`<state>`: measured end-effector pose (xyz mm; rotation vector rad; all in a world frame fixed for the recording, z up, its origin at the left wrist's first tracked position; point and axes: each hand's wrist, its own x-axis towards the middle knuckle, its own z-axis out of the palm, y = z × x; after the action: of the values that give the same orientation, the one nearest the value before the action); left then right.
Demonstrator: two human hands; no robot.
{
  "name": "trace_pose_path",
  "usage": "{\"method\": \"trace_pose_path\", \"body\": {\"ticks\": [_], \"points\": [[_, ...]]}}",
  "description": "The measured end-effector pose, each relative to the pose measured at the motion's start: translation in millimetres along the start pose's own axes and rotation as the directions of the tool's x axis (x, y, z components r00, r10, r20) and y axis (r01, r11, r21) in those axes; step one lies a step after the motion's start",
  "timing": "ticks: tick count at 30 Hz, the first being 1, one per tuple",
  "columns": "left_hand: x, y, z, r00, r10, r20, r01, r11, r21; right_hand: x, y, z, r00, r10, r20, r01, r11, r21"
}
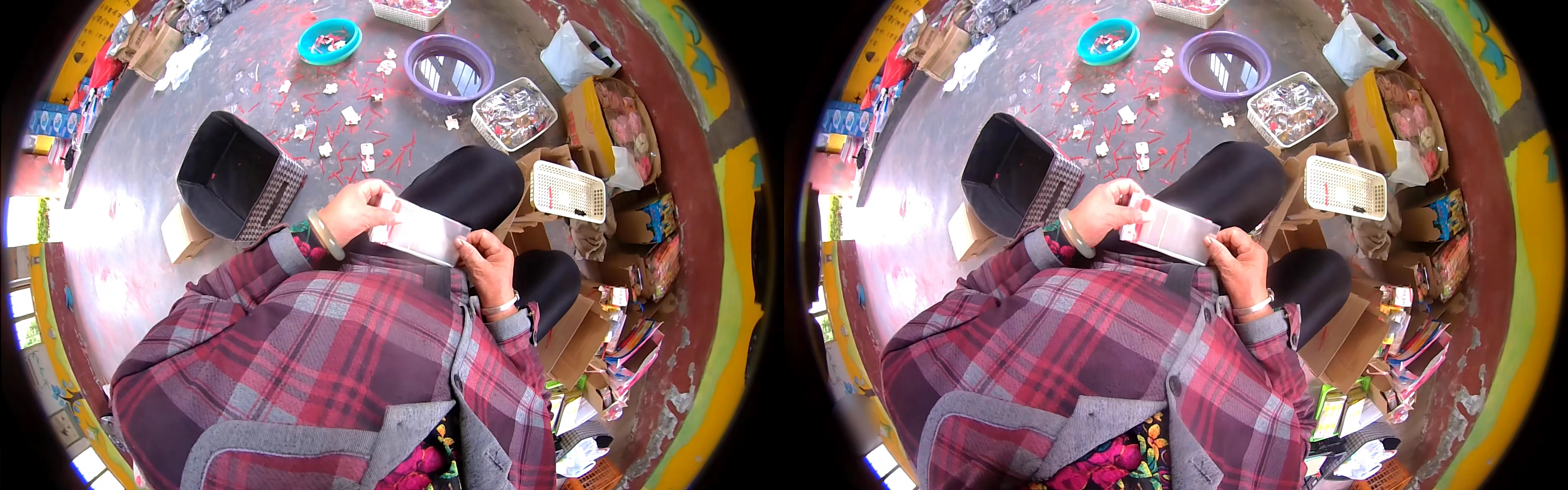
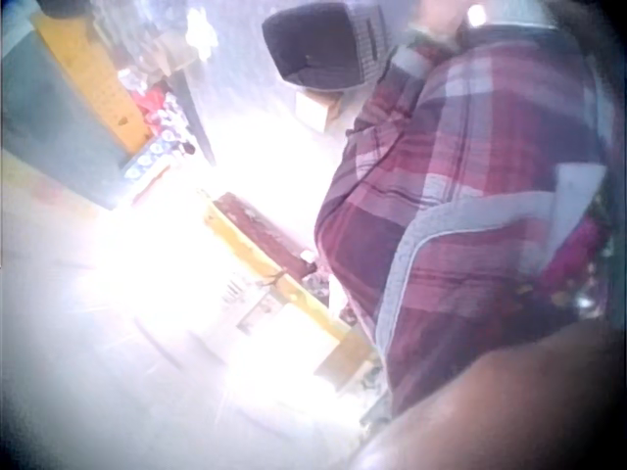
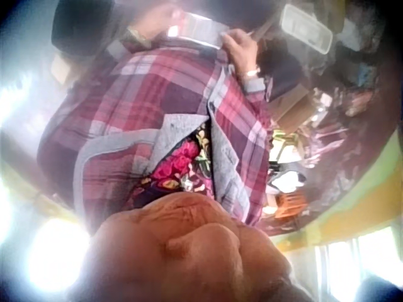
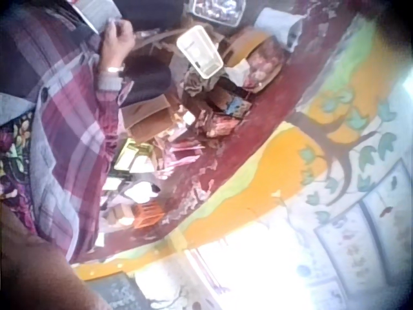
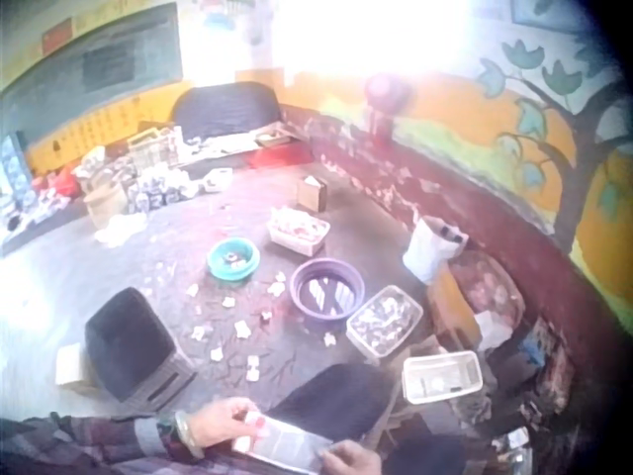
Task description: The person sits on the floor and packs small items into clear plastic bags. They handle items such as a yellow bead, a white cord, and a red ribbon, placing them into bags and setting the filled bags into a nearby cardboard box.
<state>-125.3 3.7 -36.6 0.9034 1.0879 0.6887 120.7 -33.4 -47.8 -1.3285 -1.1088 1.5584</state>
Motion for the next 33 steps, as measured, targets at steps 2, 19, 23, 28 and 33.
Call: {"method": "trace_pose_path", "body": {"ticks": [2,19,23,28,33], "points": [[12,1,1,0.998,0.062,0.018,-0.062,0.997,0.036,4,4,-1,0.999,-0.011,-0.051,0.012,0.999,0.035],[16,-3,-3,0.999,-0.043,0.03,0.043,0.999,0.012,9,8,-2,0.998,0.049,0.031,-0.051,0.997,0.052],[18,-7,-7,0.996,-0.02,0.086,0.024,0.999,-0.046,8,8,-2,0.998,0.043,0.046,-0.044,0.999,0.029],[13,-2,-10,0.982,-0.011,0.186,0.02,0.999,-0.044,8,9,-3,0.998,0.056,0.04,-0.058,0.997,0.044],[8,6,-12,0.983,-0.064,0.173,0.063,0.998,0.012,7,9,0,0.999,0.052,-0.004,-0.052,0.997,0.05]]}}
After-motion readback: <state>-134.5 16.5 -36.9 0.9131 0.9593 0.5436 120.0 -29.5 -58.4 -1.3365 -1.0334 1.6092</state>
